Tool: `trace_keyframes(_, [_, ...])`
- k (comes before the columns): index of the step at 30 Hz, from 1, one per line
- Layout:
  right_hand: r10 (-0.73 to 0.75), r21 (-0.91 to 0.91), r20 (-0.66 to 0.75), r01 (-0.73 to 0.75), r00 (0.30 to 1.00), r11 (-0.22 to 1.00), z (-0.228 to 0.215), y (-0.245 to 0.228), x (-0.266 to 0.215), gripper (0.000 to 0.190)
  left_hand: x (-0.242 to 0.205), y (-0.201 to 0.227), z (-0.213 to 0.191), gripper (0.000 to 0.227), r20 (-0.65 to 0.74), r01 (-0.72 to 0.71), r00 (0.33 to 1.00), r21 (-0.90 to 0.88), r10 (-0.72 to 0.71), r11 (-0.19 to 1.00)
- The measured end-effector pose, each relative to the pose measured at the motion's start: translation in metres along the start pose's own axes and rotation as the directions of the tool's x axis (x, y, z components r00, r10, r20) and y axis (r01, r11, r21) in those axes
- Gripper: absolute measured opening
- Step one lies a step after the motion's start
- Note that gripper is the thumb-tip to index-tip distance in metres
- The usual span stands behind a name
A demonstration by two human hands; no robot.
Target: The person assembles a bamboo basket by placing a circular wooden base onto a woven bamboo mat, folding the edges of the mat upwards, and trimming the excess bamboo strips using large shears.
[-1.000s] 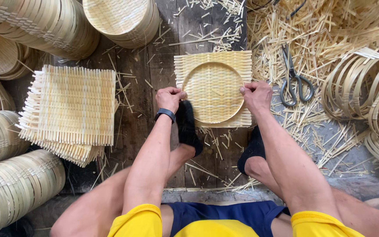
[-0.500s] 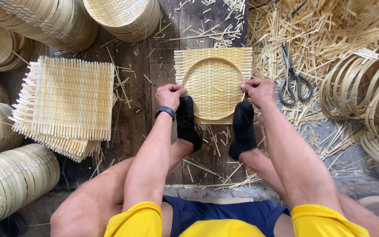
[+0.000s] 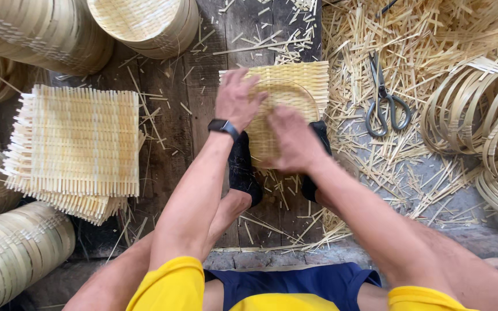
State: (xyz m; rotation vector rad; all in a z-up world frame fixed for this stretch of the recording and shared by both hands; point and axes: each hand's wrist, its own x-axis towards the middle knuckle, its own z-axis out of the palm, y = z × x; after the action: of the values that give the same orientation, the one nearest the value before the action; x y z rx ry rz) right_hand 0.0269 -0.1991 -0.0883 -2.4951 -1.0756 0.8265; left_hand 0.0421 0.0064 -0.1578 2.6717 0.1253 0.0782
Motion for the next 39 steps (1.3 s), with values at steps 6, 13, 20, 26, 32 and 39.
trace_keyframes(6, [-0.229,-0.351,-0.244,0.135,0.942,0.927,0.08,0.007,0.014,0.099,0.02,-0.009,0.054,0.033,0.029,0.008,1.0,-0.22,-0.002,0.975])
trace_keyframes(13, [-0.207,-0.317,-0.284,0.112,0.936,0.942,0.077,0.007,0.013,0.095,0.026,0.006,0.041,0.032,0.048,0.173,0.985,-0.237,-0.166,0.956])
trace_keyframes(20, [-0.245,-0.215,-0.686,0.131,0.685,0.968,0.014,0.071,0.055,0.034,0.036,0.0,0.039,0.034,0.108,0.087,0.992,-0.245,-0.062,0.966])
trace_keyframes(26, [0.305,0.552,-0.419,-0.027,0.855,0.834,0.016,0.101,0.094,0.018,0.048,-0.007,0.044,0.035,0.306,0.333,0.927,-0.399,-0.218,0.854])
trace_keyframes(32, [0.443,0.767,-0.12,-0.2,0.888,0.61,0.02,0.126,0.107,0.026,0.057,-0.014,0.051,0.039,0.411,0.499,0.848,-0.402,-0.335,0.768])
trace_keyframes(39, [0.291,0.124,-0.448,-0.263,0.845,0.957,0.019,0.093,0.113,0.049,0.054,-0.025,0.067,0.043,0.271,0.388,0.917,-0.439,-0.292,0.81])
